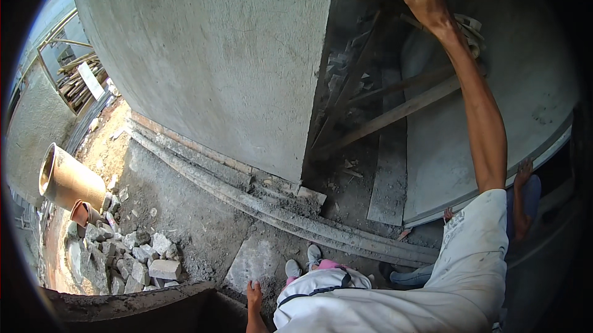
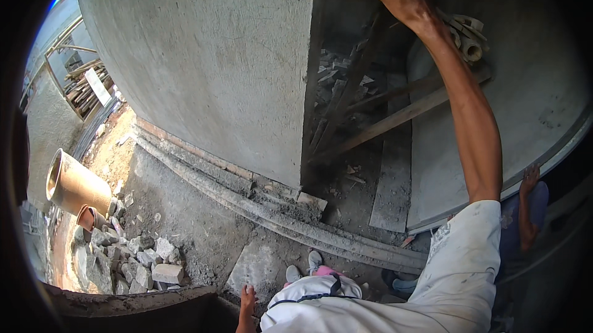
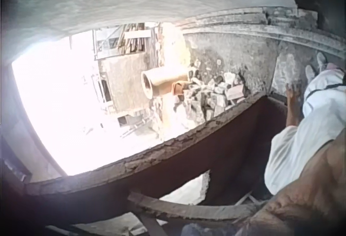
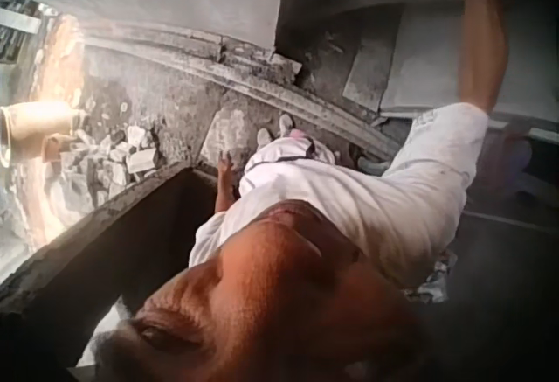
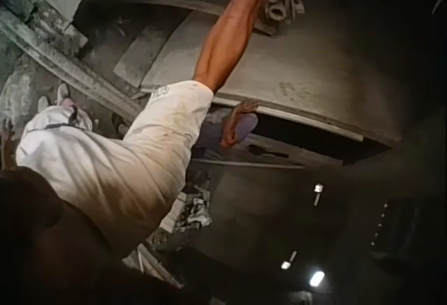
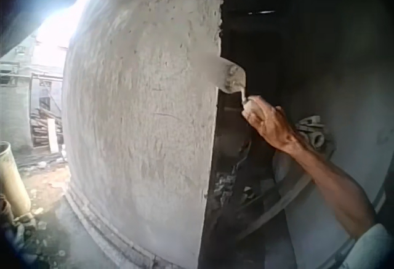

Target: The person smooths and shapes the edges and corners of a concrete wall using a trowel.

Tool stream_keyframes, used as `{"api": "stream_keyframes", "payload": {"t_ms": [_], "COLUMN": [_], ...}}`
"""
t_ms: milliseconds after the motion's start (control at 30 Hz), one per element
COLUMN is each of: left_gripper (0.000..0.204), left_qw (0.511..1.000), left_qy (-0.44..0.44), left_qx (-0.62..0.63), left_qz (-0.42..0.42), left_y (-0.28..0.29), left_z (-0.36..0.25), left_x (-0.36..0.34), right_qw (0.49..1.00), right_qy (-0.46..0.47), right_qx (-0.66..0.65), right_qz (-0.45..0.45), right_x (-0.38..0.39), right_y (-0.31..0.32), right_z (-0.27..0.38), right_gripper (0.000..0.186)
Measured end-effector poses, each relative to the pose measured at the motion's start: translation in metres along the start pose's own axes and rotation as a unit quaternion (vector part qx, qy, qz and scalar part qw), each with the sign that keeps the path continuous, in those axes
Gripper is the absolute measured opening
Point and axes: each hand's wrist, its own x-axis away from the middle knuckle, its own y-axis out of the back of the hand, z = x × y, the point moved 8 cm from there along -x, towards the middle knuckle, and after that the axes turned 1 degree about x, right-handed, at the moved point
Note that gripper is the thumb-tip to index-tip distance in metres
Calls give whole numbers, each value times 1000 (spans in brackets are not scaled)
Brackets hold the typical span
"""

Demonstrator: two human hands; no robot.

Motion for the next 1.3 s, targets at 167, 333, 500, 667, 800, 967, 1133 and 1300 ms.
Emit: {"api": "stream_keyframes", "payload": {"t_ms": [167, 333, 500, 667, 800, 967, 1133, 1300], "left_gripper": [76, 76, 70, 69, 69, 68, 67, 68], "left_qw": [994, 994, 995, 994, 996, 997, 999, 999], "left_qy": [13, -41, -37, -42, -68, -32, -31, -1], "left_qx": [-101, -76, -59, -66, -17, -61, -31, -23], "left_qz": [34, 60, 65, 71, 52, 39, 17, 25], "left_y": [-12, -34, -48, -45, -23, -6, -3, -8], "left_z": [-15, -45, -49, -35, -21, -14, -24, -23], "left_x": [-21, -27, -21, -8, -5, -8, -8, -1], "right_qw": [992, 1000, 999, 991, 996, 991, 997, 995], "right_qy": [-6, -7, 30, -52, 15, -12, -48, -24], "right_qx": [88, -8, -17, 31, -58, 50, -12, 3], "right_qz": [87, 8, -1, 120, -67, 122, 67, 101], "right_x": [4, 11, 21, 22, 25, 27, 29, 40], "right_y": [-18, -7, -26, -48, -11, -47, -33, -44], "right_z": [2, -2, 4, -4, 3, 3, 12, 13], "right_gripper": [55, 51, 44, 47, 47, 48, 49, 47]}}
